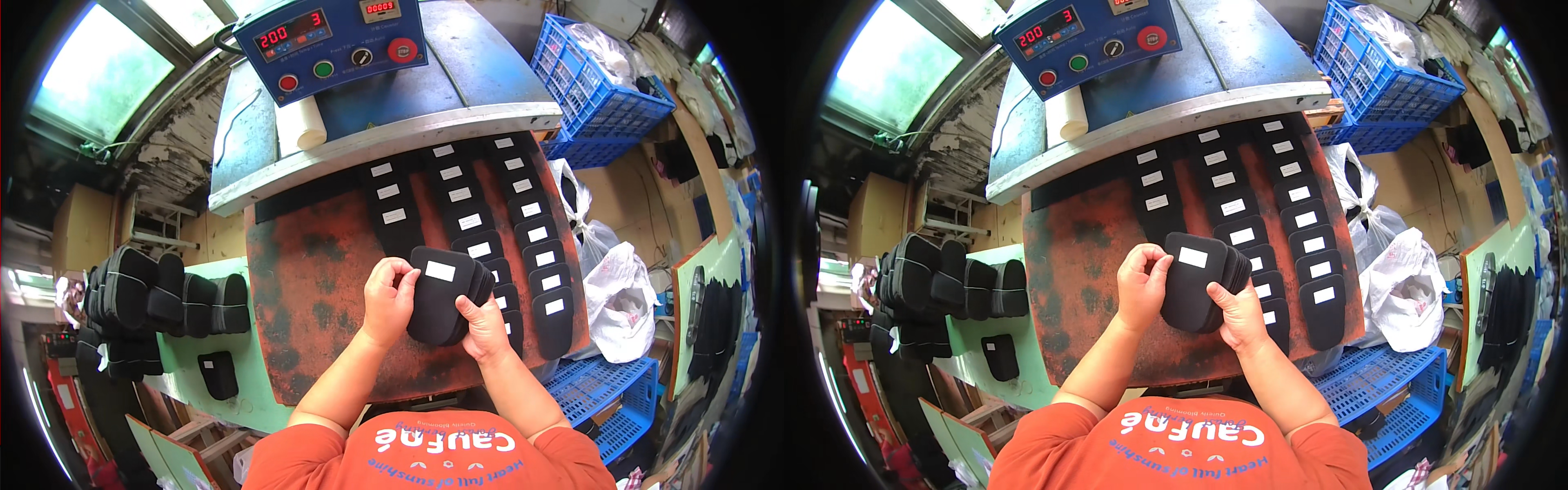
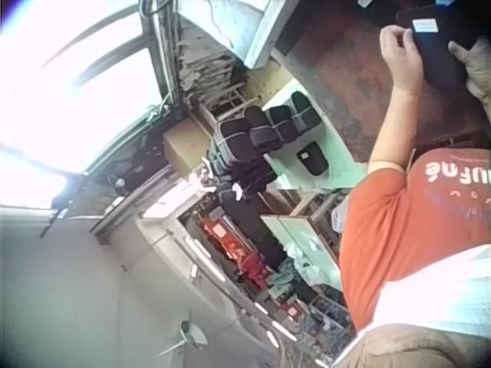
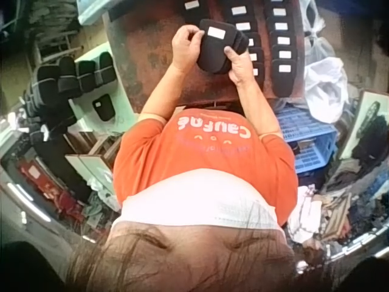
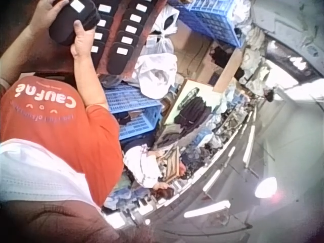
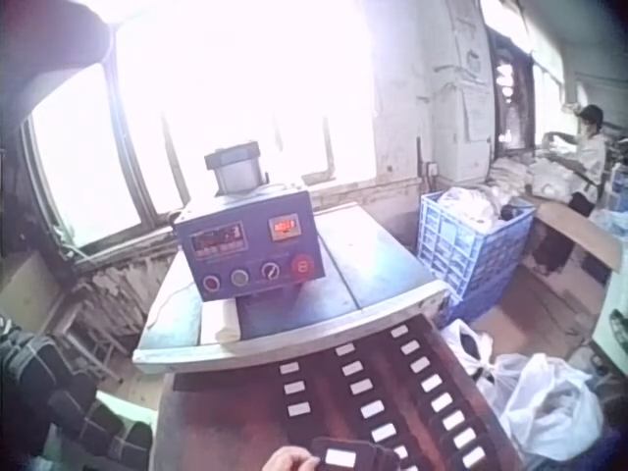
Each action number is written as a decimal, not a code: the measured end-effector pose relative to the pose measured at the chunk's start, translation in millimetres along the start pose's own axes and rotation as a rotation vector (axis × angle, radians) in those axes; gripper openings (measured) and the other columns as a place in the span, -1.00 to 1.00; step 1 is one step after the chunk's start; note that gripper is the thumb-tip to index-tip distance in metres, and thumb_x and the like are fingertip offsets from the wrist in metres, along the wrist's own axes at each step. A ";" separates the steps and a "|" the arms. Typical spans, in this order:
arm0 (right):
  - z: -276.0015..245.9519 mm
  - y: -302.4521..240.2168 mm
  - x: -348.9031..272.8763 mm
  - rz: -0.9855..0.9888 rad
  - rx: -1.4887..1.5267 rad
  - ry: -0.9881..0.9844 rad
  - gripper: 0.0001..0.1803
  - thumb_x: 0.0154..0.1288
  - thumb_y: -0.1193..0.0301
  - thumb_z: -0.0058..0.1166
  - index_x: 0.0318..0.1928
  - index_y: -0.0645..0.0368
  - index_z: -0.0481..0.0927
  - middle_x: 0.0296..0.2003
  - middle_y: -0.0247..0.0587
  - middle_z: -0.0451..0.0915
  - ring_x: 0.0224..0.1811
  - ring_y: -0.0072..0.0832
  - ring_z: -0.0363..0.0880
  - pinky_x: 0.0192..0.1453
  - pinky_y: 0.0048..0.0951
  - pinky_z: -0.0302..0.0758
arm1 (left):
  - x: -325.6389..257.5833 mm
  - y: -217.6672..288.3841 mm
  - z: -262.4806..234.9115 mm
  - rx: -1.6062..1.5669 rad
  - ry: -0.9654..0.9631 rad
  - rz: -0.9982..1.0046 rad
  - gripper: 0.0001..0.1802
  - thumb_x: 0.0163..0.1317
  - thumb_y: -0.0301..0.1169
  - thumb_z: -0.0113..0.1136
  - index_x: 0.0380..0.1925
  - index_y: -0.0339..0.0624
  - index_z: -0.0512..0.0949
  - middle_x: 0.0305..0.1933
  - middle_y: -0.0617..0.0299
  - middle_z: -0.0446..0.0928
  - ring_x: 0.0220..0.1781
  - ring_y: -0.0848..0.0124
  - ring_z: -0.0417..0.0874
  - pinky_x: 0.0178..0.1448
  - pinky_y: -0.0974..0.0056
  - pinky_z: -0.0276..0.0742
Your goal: Collecting shoe components from a heat press, stacking them, and placing them into a bag.
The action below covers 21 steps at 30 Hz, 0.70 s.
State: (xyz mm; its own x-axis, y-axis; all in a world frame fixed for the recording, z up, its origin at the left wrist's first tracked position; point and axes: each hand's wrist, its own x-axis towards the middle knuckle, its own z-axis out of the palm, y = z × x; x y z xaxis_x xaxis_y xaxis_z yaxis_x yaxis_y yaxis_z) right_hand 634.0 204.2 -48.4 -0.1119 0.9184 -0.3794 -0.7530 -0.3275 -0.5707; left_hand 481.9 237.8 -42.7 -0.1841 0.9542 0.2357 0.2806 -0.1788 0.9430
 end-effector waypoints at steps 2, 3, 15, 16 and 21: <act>0.2 -0.9 -1.5 -0.004 0.005 -0.001 -0.41 0.05 0.48 0.28 0.12 0.11 0.37 0.00 -0.29 0.48 0.06 -0.46 0.44 0.18 -0.39 0.39 | -0.8 -1.0 -0.2 -0.070 0.001 -0.114 -0.92 0.09 -0.58 0.23 -0.49 -0.28 0.51 -0.38 0.34 0.50 -0.46 0.64 0.44 -0.42 0.53 0.39; 0.4 -2.2 -3.1 -0.003 -0.007 0.001 -0.41 0.04 0.49 0.28 0.12 0.11 0.37 0.00 -0.29 0.48 0.06 -0.46 0.44 0.18 -0.39 0.38 | 0.2 -0.9 -1.0 -0.160 -0.015 -0.240 -0.93 0.11 -0.57 0.22 -0.47 -0.27 0.50 -0.40 0.34 0.49 -0.46 0.65 0.43 -0.42 0.53 0.38; -18.3 -13.7 -8.2 -0.002 0.038 0.047 -0.46 0.11 0.51 0.21 0.12 0.10 0.37 0.01 -0.29 0.47 0.07 -0.43 0.44 0.19 -0.34 0.38 | 15.1 -12.7 -9.5 -0.249 -0.023 -0.408 -0.89 0.24 -0.49 0.09 -0.43 -0.20 0.37 -0.61 0.41 0.34 -0.60 0.66 0.36 -0.54 0.50 0.29; -19.3 -18.5 -10.3 0.002 0.067 0.039 -0.48 0.14 0.49 0.18 0.14 0.11 0.35 0.03 -0.27 0.46 0.08 -0.40 0.43 0.20 -0.31 0.37 | 22.4 -25.3 -15.7 -0.170 -0.002 -0.372 -0.89 0.22 -0.48 0.10 -0.43 -0.21 0.38 -0.62 0.39 0.35 -0.62 0.64 0.36 -0.54 0.49 0.31; -20.9 -35.9 -16.9 0.060 0.142 -0.081 -0.49 0.21 0.42 0.06 0.18 0.18 0.29 0.05 -0.16 0.44 0.11 -0.31 0.42 0.21 -0.22 0.37 | 38.8 -61.0 -25.8 0.141 0.010 -0.364 -0.86 0.18 -0.47 0.15 -0.42 -0.27 0.40 -0.56 0.31 0.42 -0.56 0.58 0.44 -0.47 0.43 0.39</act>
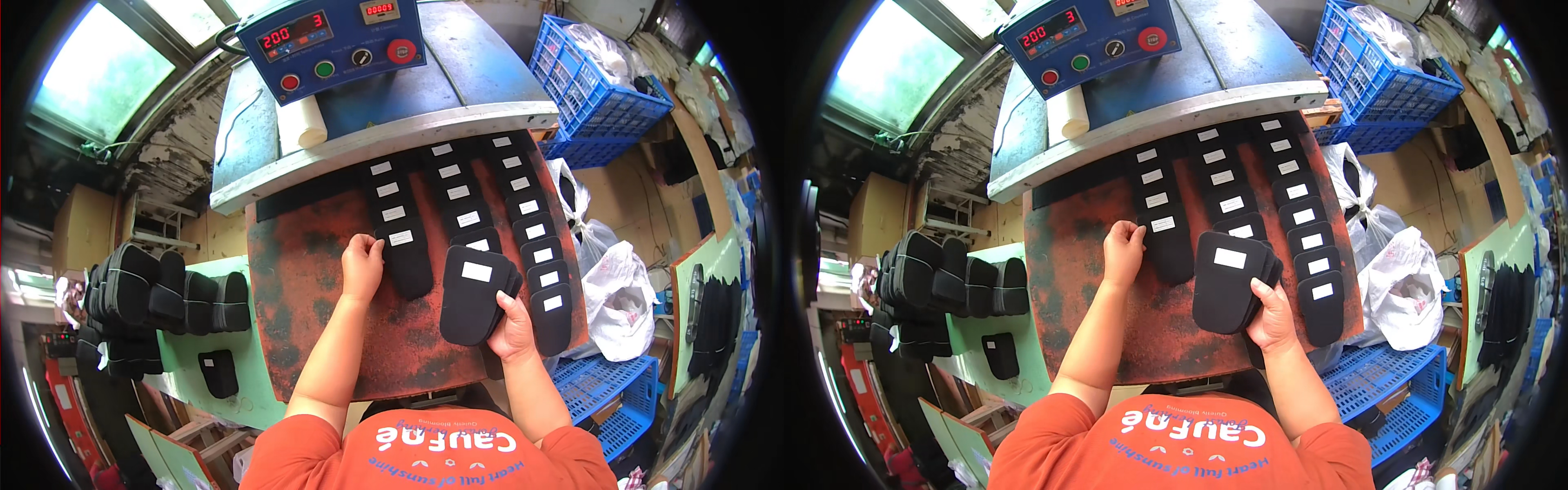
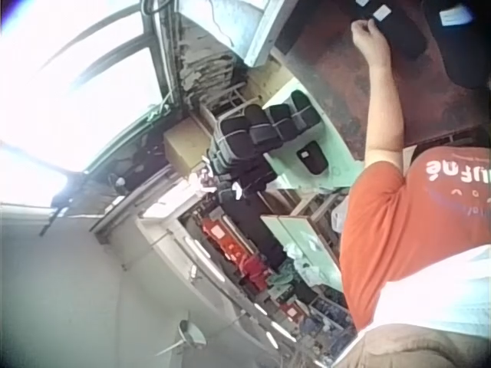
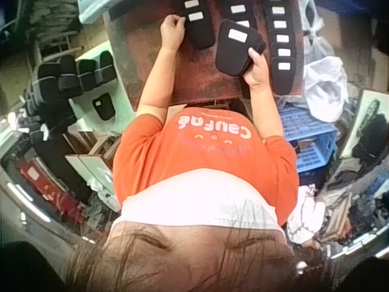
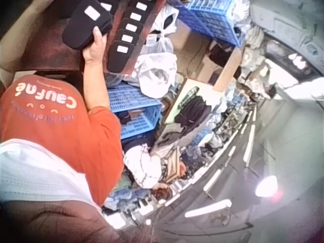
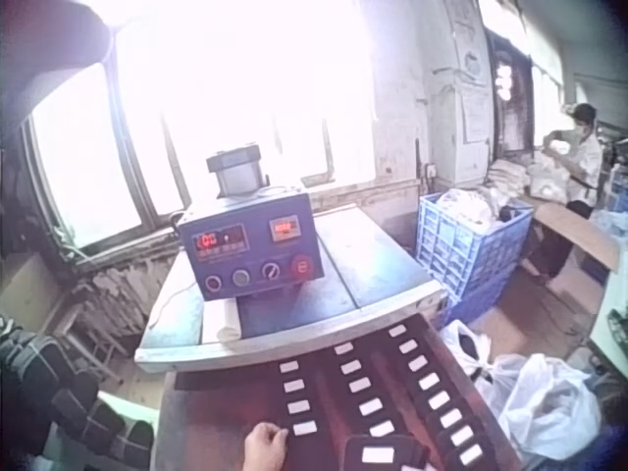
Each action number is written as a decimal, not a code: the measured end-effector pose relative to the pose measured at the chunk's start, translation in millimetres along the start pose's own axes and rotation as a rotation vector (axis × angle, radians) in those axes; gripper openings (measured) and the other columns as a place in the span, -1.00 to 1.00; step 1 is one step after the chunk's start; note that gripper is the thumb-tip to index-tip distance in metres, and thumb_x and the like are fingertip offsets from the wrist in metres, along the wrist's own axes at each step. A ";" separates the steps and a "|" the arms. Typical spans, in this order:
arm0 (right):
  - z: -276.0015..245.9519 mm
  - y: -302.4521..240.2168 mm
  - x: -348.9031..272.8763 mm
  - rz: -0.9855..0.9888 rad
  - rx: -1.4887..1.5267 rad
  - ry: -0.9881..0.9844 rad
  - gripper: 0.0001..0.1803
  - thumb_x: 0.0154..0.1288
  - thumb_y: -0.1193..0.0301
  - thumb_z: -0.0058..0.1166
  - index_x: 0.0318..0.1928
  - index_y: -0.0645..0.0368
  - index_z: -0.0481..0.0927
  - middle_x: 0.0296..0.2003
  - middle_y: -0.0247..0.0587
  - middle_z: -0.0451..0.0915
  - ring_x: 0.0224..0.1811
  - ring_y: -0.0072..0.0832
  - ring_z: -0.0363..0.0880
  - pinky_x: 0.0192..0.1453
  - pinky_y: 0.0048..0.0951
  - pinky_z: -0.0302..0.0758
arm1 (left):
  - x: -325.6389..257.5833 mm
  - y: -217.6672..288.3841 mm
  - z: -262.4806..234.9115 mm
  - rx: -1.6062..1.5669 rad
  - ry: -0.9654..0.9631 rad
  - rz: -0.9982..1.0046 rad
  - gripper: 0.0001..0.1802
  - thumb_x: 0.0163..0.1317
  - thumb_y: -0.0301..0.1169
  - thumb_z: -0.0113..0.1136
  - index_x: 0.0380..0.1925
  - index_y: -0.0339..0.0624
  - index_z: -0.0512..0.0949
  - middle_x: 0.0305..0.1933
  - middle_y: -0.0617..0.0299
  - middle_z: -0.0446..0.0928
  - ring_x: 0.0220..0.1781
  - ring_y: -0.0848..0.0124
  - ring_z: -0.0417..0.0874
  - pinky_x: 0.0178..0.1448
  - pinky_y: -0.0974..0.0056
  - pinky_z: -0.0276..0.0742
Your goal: Collecting shoe components from a heat press, stacking them, and placing them into a bag.
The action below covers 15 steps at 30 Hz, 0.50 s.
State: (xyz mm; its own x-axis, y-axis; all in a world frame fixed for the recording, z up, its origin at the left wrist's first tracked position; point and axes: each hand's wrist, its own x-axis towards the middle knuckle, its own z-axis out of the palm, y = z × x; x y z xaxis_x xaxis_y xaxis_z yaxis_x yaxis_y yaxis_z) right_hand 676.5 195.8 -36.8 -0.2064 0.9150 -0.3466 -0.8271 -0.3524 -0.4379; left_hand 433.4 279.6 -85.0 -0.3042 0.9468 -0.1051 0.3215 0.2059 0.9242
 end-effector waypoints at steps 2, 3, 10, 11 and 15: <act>5.6 2.9 -0.2 0.004 -0.003 0.003 -0.49 0.20 0.46 0.07 0.17 0.18 0.29 0.04 -0.15 0.44 0.11 -0.31 0.42 0.20 -0.23 0.38 | -0.3 -15.6 -0.2 0.346 0.205 0.401 -0.84 0.15 -0.46 0.18 -0.35 -0.31 0.43 -0.45 0.25 0.47 -0.45 0.56 0.47 -0.36 0.41 0.43; 4.7 5.5 -0.5 -0.010 -0.045 0.059 -0.49 0.19 0.48 0.07 0.17 0.18 0.30 0.03 -0.16 0.45 0.11 -0.32 0.43 0.20 -0.24 0.39 | -7.6 -8.4 3.6 0.343 0.195 0.400 -0.84 0.15 -0.46 0.18 -0.35 -0.31 0.43 -0.45 0.25 0.47 -0.45 0.56 0.47 -0.36 0.41 0.43; -6.0 16.0 -0.4 -0.047 -0.153 0.148 -0.53 0.24 0.48 0.05 0.17 0.15 0.30 0.05 -0.26 0.43 0.13 -0.41 0.38 0.24 -0.32 0.31 | -60.9 46.3 2.8 -0.439 -0.254 -0.126 -0.90 0.15 -0.56 0.16 -0.31 -0.26 0.50 -0.41 0.34 0.55 -0.47 0.67 0.49 -0.45 0.58 0.37; -12.4 10.1 -1.6 -0.017 -0.083 0.115 -0.52 0.26 0.40 0.02 0.18 0.16 0.30 0.08 -0.21 0.42 0.15 -0.36 0.37 0.26 -0.26 0.28 | -55.3 38.9 0.6 -0.435 -0.220 -0.137 -0.90 0.15 -0.56 0.16 -0.31 -0.26 0.50 -0.42 0.34 0.55 -0.48 0.68 0.48 -0.47 0.58 0.37; -19.7 -11.4 -5.4 0.073 0.079 -0.039 -0.48 0.27 0.29 -0.04 0.20 0.21 0.28 0.13 -0.11 0.39 0.21 -0.23 0.33 0.30 -0.16 0.24 | -40.1 4.6 -0.4 -0.242 -0.105 -0.121 -0.87 0.14 -0.54 0.18 -0.30 -0.31 0.49 -0.42 0.30 0.53 -0.51 0.64 0.47 -0.49 0.54 0.39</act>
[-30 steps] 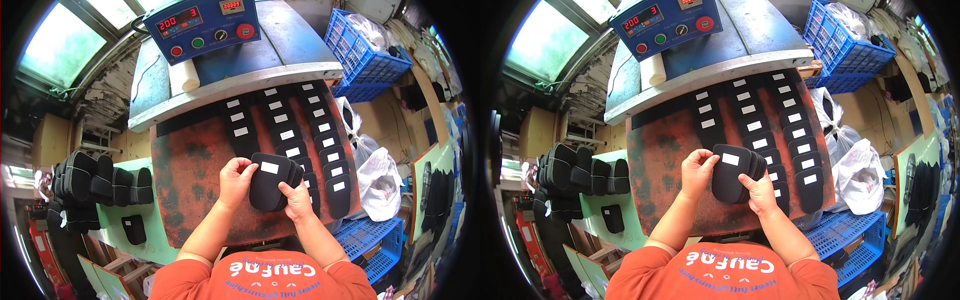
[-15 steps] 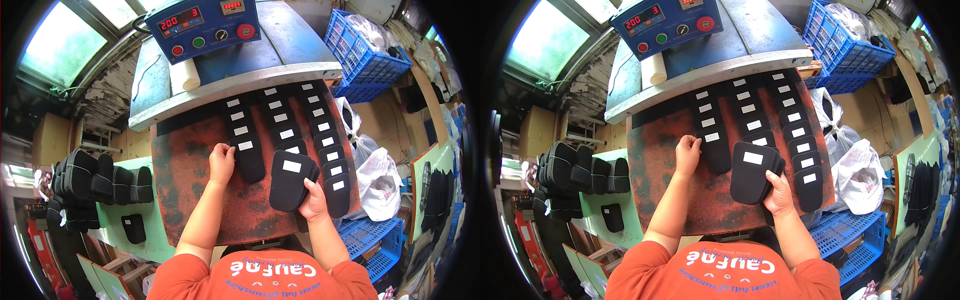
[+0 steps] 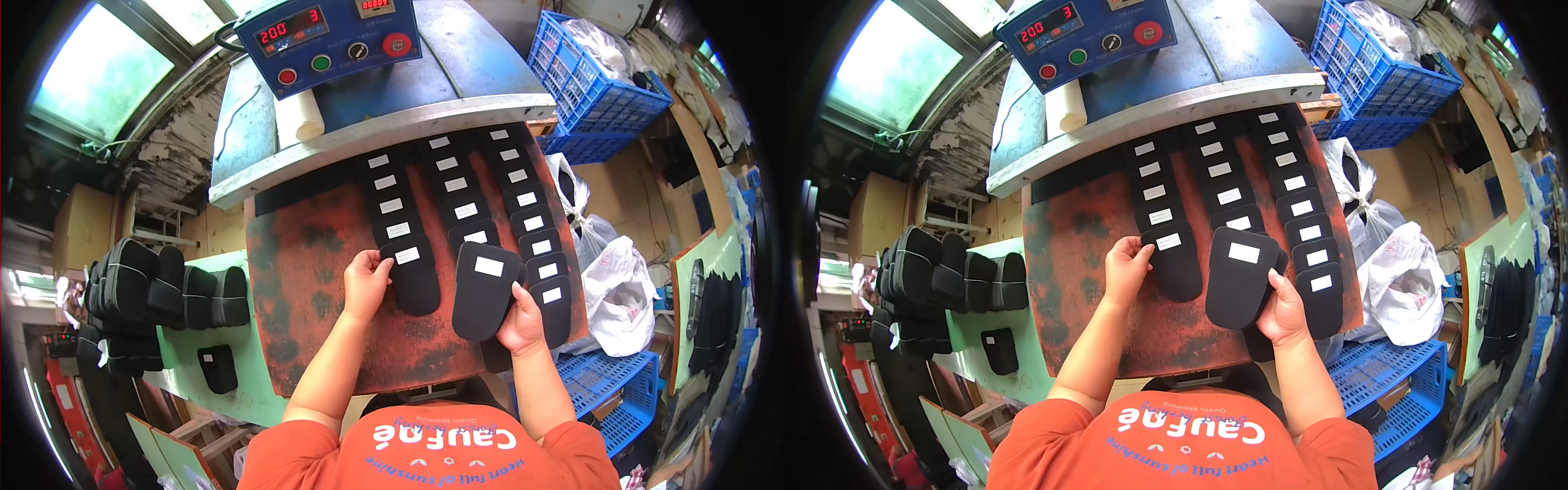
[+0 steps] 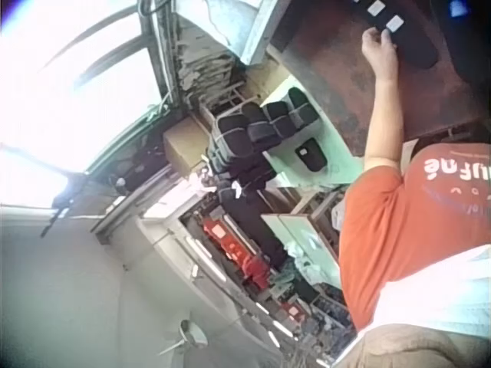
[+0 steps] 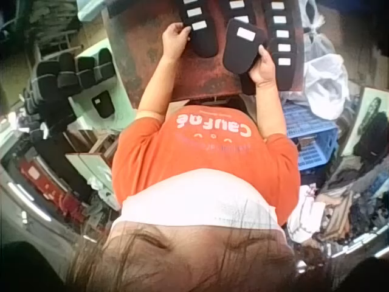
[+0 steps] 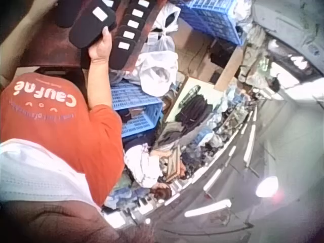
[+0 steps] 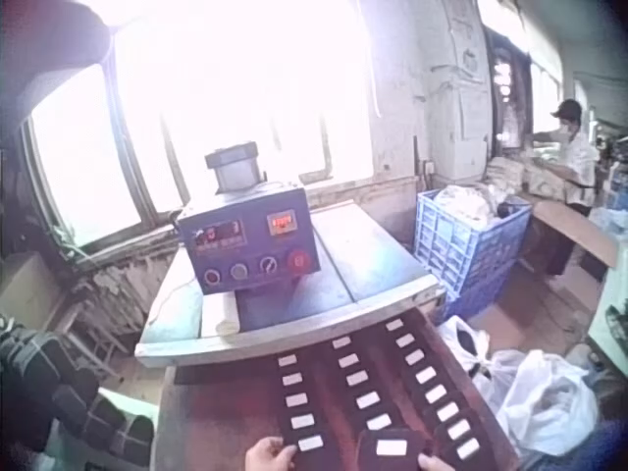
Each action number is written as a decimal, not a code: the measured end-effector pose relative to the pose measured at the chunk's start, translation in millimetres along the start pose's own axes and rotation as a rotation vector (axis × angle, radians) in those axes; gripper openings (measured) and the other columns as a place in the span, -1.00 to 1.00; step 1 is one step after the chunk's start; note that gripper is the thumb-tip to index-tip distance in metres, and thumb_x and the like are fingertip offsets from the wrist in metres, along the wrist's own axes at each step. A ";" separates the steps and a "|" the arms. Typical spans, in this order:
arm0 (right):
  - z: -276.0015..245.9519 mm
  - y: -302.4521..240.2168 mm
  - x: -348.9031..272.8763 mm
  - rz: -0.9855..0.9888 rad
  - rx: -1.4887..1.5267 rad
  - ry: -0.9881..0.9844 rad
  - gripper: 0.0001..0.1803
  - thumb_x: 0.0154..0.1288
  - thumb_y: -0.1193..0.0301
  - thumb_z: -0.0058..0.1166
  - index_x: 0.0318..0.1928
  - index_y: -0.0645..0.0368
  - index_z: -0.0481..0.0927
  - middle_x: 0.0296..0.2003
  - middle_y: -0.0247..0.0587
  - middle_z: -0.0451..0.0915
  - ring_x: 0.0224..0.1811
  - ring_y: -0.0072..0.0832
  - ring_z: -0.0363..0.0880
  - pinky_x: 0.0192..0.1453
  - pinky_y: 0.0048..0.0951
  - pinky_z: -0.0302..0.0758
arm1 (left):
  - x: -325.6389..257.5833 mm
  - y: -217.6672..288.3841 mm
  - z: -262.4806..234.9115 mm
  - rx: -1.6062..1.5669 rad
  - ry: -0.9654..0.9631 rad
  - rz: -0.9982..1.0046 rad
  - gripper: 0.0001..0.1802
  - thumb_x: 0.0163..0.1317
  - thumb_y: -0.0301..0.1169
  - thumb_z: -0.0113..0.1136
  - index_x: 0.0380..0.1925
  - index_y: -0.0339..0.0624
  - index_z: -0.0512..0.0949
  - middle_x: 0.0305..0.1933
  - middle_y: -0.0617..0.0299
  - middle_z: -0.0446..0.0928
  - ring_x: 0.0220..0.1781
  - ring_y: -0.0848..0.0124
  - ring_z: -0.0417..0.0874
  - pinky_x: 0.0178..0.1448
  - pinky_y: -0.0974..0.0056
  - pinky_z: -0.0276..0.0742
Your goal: Collecting shoe components from a heat press, stacking them, and placing them into a bag.
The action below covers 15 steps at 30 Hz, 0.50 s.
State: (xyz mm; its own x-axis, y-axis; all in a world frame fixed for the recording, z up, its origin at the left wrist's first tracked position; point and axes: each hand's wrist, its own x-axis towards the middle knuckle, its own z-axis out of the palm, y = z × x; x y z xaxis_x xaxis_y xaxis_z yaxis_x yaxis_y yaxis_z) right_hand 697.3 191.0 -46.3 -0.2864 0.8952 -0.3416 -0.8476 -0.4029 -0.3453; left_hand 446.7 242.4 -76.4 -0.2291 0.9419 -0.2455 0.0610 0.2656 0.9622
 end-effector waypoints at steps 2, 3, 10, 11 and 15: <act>-3.8 2.9 -1.2 -0.010 -0.027 0.012 -0.48 0.27 0.30 -0.04 0.21 0.21 0.28 0.14 -0.11 0.39 0.21 -0.23 0.33 0.30 -0.16 0.24 | -1.9 -4.0 0.4 0.162 0.052 0.033 -0.85 0.13 -0.53 0.19 -0.29 -0.33 0.48 -0.40 0.28 0.53 -0.51 0.61 0.47 -0.49 0.53 0.40; -9.0 6.1 -2.3 -0.009 -0.049 0.058 -0.50 0.27 0.34 -0.01 0.20 0.20 0.29 0.11 -0.14 0.41 0.18 -0.28 0.35 0.28 -0.20 0.27 | -8.0 4.1 7.0 0.246 0.047 0.188 -0.82 0.12 -0.54 0.19 -0.27 -0.33 0.47 -0.39 0.28 0.52 -0.49 0.60 0.48 -0.44 0.52 0.42; 7.3 37.5 -11.7 0.022 -0.112 -0.076 -0.29 0.13 0.33 0.21 0.26 0.08 0.19 0.14 -0.20 0.36 0.20 -0.33 0.34 0.27 -0.24 0.29 | -66.2 28.7 30.5 -0.074 -0.198 0.191 -0.87 0.12 -0.56 0.22 -0.31 -0.29 0.52 -0.39 0.36 0.51 -0.46 0.64 0.48 -0.42 0.54 0.42; 13.6 39.4 -14.5 -0.003 -0.054 -0.212 -0.21 0.08 0.28 0.25 0.29 0.07 0.15 0.16 -0.17 0.34 0.22 -0.29 0.33 0.28 -0.21 0.30 | -68.8 27.9 28.7 -0.072 -0.200 0.191 -0.87 0.12 -0.56 0.22 -0.31 -0.29 0.52 -0.39 0.36 0.51 -0.46 0.64 0.48 -0.42 0.54 0.42; 11.8 41.6 -22.4 0.037 -0.036 -0.244 -0.03 -0.08 0.37 0.26 0.36 -0.03 0.01 0.20 -0.14 0.27 0.24 -0.22 0.29 0.27 -0.17 0.31 | -77.3 31.4 28.7 0.161 -0.228 0.447 -0.91 0.14 -0.59 0.18 -0.38 -0.25 0.46 -0.48 0.41 0.45 -0.50 0.66 0.42 -0.41 0.54 0.38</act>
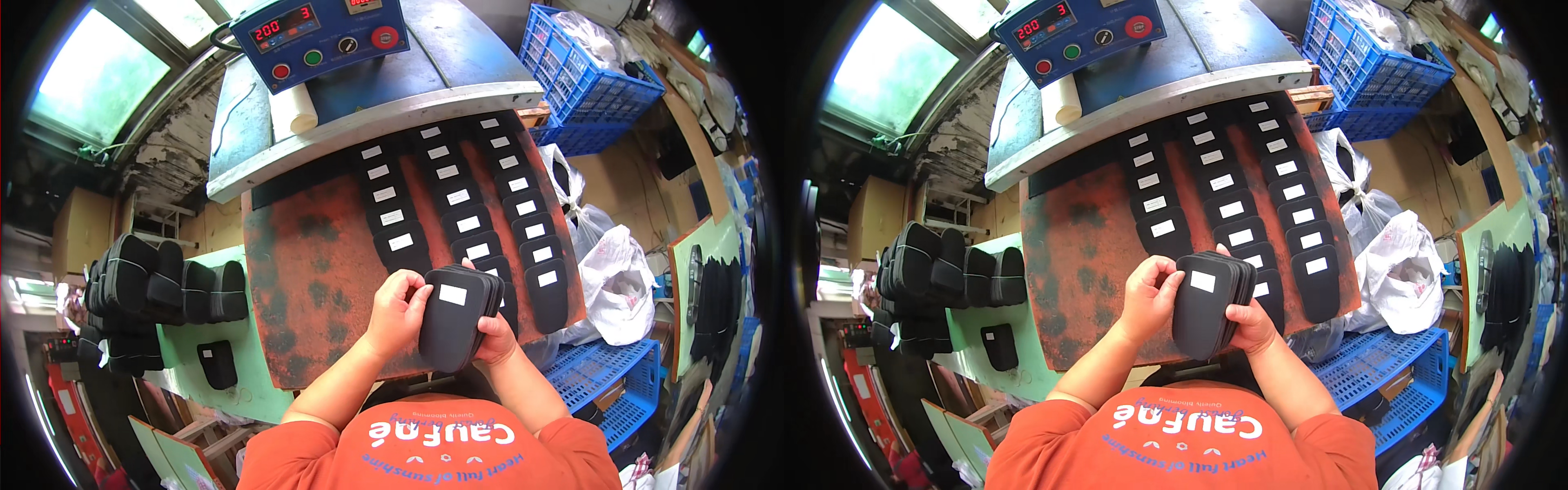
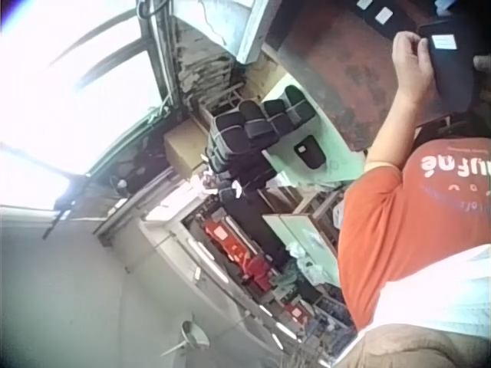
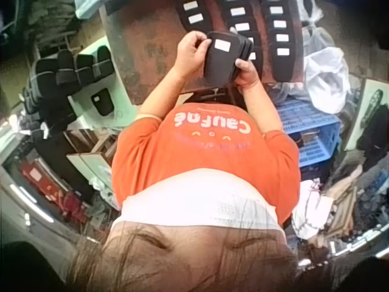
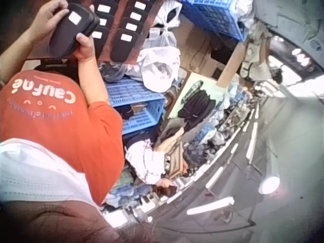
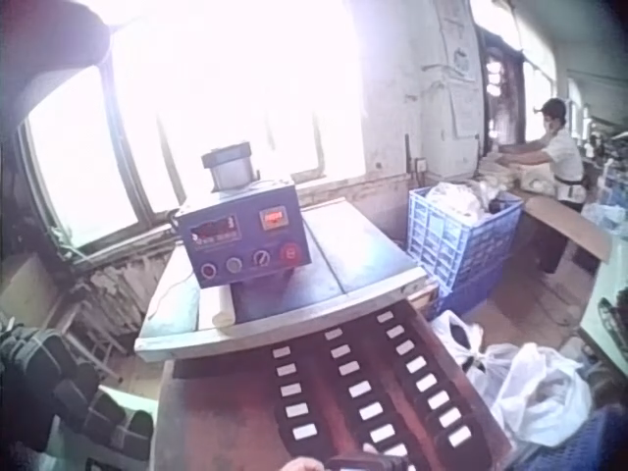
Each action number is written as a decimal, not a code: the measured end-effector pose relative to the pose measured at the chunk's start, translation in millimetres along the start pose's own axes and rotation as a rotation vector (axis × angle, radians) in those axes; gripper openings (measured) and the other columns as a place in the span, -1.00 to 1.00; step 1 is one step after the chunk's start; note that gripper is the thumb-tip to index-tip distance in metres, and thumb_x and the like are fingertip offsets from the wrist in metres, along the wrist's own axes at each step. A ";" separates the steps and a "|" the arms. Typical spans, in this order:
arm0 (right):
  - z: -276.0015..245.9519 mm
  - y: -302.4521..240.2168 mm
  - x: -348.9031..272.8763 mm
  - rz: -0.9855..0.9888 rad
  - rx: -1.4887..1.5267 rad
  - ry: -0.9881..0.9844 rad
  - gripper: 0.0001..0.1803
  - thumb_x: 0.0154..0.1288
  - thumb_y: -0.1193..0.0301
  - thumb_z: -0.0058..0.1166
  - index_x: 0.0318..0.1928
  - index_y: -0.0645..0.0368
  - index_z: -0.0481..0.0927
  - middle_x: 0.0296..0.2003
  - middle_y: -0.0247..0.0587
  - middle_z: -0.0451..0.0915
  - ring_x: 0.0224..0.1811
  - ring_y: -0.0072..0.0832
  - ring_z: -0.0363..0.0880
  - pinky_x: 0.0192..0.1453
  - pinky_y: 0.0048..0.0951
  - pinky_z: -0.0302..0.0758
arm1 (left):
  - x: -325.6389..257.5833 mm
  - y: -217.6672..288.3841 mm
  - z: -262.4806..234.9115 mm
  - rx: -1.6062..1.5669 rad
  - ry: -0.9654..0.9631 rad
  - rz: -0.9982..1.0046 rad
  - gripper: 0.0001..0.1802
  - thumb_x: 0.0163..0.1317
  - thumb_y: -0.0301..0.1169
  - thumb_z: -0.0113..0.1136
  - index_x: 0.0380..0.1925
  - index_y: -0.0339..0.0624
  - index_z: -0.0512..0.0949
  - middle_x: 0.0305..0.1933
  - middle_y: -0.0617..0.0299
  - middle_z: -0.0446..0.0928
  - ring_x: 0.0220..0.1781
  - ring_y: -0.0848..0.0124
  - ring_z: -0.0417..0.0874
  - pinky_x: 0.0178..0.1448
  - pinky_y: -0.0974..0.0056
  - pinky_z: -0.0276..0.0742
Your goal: Collecting shoe components from a heat press, stacking them, and placing them into a bag.
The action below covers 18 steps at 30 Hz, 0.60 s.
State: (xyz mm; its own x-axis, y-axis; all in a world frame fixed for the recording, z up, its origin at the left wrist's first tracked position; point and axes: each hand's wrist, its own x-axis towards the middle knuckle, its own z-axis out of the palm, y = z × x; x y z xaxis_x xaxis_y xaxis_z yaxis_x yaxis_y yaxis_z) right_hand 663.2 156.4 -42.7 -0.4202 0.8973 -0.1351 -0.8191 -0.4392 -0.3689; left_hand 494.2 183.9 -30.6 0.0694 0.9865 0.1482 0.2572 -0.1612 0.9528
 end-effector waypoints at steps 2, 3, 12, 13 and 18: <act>3.0 -3.2 -3.9 0.026 0.050 0.081 -0.02 -0.14 0.44 0.21 0.35 0.00 0.01 0.16 -0.13 0.30 0.21 -0.22 0.32 0.25 -0.17 0.34 | -2.3 2.9 3.3 0.025 0.051 0.042 -0.92 0.18 -0.58 0.12 -0.38 -0.23 0.42 -0.54 0.43 0.39 -0.54 0.66 0.36 -0.44 0.52 0.35; 5.2 -5.7 -5.5 0.005 0.049 0.104 -0.04 -0.14 0.45 0.18 0.34 0.01 0.02 0.15 -0.13 0.31 0.20 -0.21 0.33 0.25 -0.18 0.34 | -4.2 -10.8 0.0 0.063 0.092 -0.021 -0.93 0.20 -0.58 0.09 -0.38 -0.23 0.40 -0.55 0.43 0.37 -0.56 0.66 0.35 -0.46 0.52 0.34; 0.7 -20.8 -27.8 0.040 0.031 0.109 -0.32 -0.03 0.39 0.04 0.17 0.36 0.26 0.02 0.11 0.44 0.03 -0.14 0.50 0.08 -0.19 0.50 | 0.5 -84.3 -29.5 0.326 0.190 -0.179 -0.90 0.17 -0.55 0.13 -0.44 -0.29 0.40 -0.52 0.29 0.44 -0.55 0.56 0.46 -0.43 0.44 0.42; -1.3 -16.1 -28.9 0.033 0.013 0.129 -0.32 -0.03 0.39 0.04 0.17 0.35 0.26 0.01 0.09 0.46 0.02 -0.15 0.51 0.08 -0.22 0.50 | 0.7 -66.2 -25.3 0.485 0.233 -0.065 -0.88 0.15 -0.54 0.17 -0.38 -0.31 0.42 -0.44 0.26 0.47 -0.43 0.55 0.49 -0.32 0.44 0.45; -14.0 8.8 -33.2 0.095 0.020 0.187 -0.42 0.02 0.48 0.02 0.13 0.32 0.31 -0.04 -0.03 0.49 -0.02 -0.28 0.53 0.06 -0.29 0.52 | -18.7 -5.6 -6.1 -0.299 -0.126 -0.320 -0.77 0.14 -0.46 0.23 -0.21 -0.30 0.51 -0.34 0.23 0.52 -0.34 0.56 0.50 -0.24 0.42 0.47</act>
State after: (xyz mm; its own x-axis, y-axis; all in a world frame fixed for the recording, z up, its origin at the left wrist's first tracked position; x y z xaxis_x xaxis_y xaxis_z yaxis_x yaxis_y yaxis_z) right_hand 675.4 123.3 -54.3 -0.4176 0.8437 -0.3372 -0.7878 -0.5211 -0.3282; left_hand 485.7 166.5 -37.1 0.1529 0.9714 -0.1820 -0.0034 0.1847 0.9828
